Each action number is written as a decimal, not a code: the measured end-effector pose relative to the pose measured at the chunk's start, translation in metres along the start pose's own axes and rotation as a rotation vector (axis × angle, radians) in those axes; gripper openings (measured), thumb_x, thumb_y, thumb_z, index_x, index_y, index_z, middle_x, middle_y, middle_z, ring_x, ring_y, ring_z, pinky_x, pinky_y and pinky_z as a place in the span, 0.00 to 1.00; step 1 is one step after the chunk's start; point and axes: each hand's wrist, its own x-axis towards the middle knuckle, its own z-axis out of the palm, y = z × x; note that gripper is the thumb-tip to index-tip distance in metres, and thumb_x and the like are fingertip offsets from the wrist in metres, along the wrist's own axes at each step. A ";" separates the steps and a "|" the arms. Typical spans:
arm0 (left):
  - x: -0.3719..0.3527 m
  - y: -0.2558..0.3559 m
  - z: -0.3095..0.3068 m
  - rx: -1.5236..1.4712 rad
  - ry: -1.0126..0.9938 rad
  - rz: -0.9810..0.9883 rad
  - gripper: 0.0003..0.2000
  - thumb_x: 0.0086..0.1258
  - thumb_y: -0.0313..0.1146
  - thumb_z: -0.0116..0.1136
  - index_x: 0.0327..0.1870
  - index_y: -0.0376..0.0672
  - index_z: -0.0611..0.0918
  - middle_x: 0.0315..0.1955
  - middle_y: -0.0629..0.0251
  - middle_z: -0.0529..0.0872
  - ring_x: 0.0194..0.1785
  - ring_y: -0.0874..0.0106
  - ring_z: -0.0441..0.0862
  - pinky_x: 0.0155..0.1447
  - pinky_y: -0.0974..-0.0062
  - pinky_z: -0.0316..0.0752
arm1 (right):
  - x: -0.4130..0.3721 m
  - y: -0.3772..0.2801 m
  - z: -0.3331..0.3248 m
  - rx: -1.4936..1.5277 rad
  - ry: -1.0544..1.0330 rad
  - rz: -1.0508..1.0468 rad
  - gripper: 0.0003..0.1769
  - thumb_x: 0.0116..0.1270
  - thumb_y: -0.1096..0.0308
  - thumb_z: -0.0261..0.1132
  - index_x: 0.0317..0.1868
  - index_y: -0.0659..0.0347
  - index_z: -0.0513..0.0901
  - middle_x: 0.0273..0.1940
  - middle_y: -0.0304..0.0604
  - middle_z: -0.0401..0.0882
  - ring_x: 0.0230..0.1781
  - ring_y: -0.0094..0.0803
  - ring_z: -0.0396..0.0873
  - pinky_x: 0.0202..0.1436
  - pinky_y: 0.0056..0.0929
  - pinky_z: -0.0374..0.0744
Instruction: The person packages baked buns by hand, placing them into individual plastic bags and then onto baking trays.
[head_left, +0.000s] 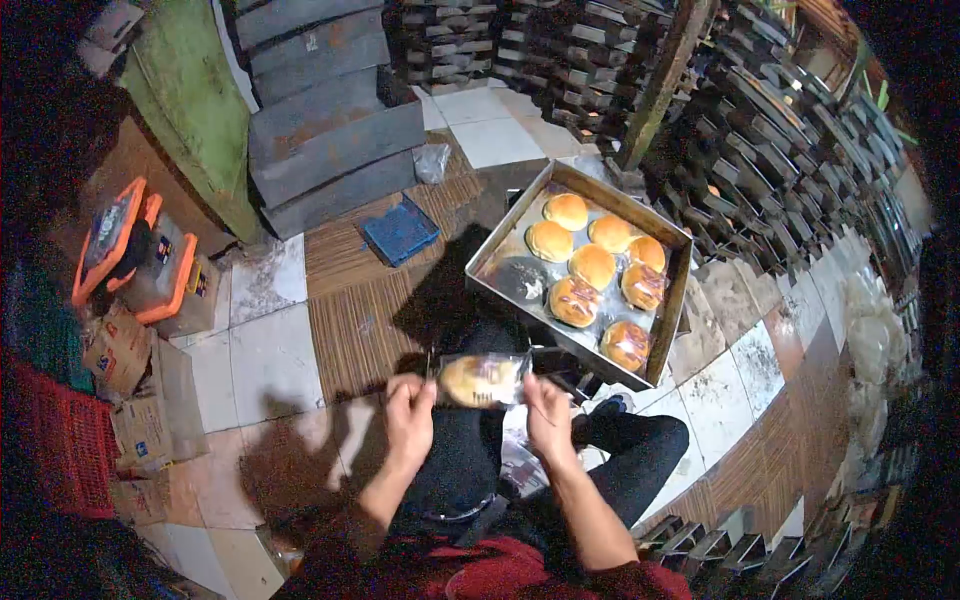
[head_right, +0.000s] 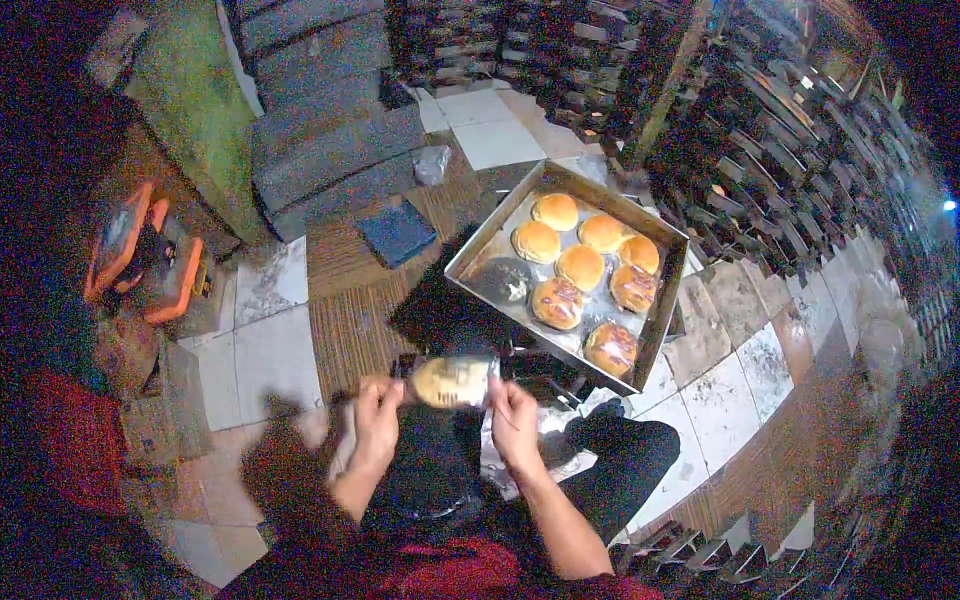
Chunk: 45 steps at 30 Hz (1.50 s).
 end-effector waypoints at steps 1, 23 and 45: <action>-0.011 -0.001 -0.002 0.086 0.010 -0.050 0.11 0.60 0.29 0.58 0.23 0.35 0.71 0.31 0.63 0.71 0.35 0.74 0.69 0.40 0.76 0.66 | -0.008 0.021 -0.001 0.087 -0.047 0.035 0.20 0.67 0.60 0.54 0.22 0.66 0.74 0.19 0.34 0.70 0.22 0.22 0.64 0.25 0.26 0.66; -0.061 0.062 -0.025 -0.617 0.012 -0.676 0.05 0.65 0.31 0.52 0.38 0.43 0.77 0.32 0.69 0.80 0.37 0.75 0.77 0.41 0.77 0.69 | 0.064 -0.126 -0.032 -0.498 0.211 -0.667 0.15 0.58 0.70 0.63 0.44 0.66 0.72 0.36 0.54 0.75 0.38 0.50 0.75 0.41 0.40 0.73; -0.066 -0.104 0.095 0.470 -1.032 -0.063 0.15 0.64 0.39 0.48 0.43 0.36 0.76 0.37 0.46 0.80 0.43 0.52 0.78 0.48 0.62 0.72 | -0.080 0.148 -0.049 -0.969 -0.220 -0.275 0.16 0.52 0.77 0.54 0.44 0.61 0.67 0.43 0.54 0.68 0.40 0.51 0.71 0.41 0.45 0.73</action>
